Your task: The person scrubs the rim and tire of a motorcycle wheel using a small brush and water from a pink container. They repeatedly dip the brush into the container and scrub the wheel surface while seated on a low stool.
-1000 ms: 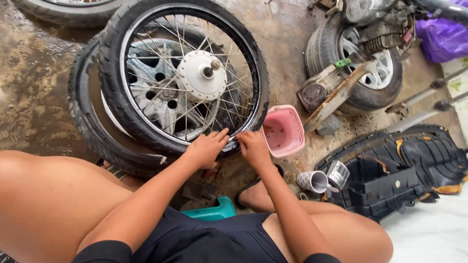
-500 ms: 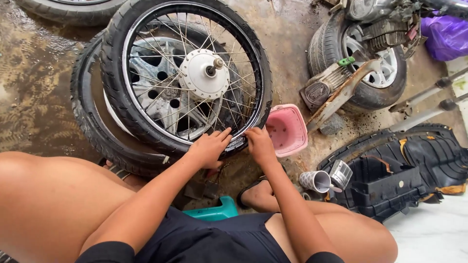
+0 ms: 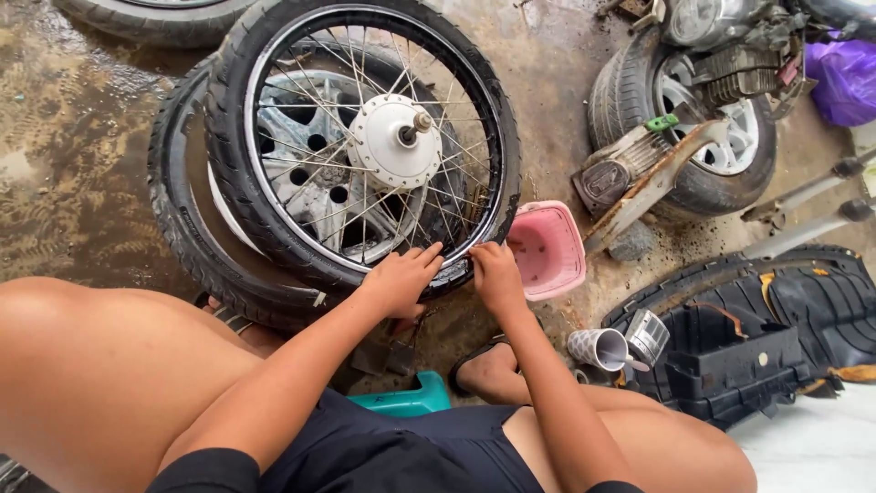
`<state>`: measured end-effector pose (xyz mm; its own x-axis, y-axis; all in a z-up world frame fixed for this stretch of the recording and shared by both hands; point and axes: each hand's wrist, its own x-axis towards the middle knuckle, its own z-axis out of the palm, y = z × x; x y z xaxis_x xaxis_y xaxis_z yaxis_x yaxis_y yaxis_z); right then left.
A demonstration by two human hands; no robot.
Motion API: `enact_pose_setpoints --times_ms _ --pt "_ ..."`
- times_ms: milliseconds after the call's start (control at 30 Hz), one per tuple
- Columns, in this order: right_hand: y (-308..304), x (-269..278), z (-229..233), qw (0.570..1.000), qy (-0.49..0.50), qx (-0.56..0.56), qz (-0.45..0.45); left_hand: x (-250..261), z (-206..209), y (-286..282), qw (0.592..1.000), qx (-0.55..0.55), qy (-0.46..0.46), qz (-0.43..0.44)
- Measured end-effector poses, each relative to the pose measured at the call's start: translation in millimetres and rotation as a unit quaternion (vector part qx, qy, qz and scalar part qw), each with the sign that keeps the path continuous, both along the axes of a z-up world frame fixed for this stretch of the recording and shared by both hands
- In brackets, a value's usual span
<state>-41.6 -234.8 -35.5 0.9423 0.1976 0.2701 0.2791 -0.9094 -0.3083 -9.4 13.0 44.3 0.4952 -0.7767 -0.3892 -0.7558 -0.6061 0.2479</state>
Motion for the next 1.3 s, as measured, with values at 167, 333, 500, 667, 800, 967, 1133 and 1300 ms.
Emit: enact_pose_setpoints --times_ms 167,333,500,667,800,967,1133,1300 --pt "8 -6 2 0.999 0.019 0.026 0.016 -2 -7 -1 1.000 -0.014 0.001 0.003" --pt "23 0 12 0.996 0.047 0.065 0.042 1 -10 1 1.000 -0.017 0.005 0.022" --pt "1 -1 -5 0.999 0.017 0.029 0.021 -3 -9 -1 0.999 -0.024 0.006 0.020" --pt "4 -7 10 0.997 0.052 0.046 0.029 -6 -11 -3 1.000 -0.019 0.007 0.017" --pt "25 -7 22 0.994 0.065 0.080 0.043 0 -9 -2 1.000 -0.011 0.002 0.013" --pt "3 -1 14 0.997 0.051 0.055 0.027 -2 -4 -3 1.000 -0.014 0.002 0.011" --pt "19 -9 35 0.988 0.089 0.110 0.060 -5 -7 -1 1.000 -0.019 0.009 0.014" --pt "27 -10 31 0.993 0.076 0.059 0.071 0 -13 -4 1.000 -0.021 0.002 0.011"
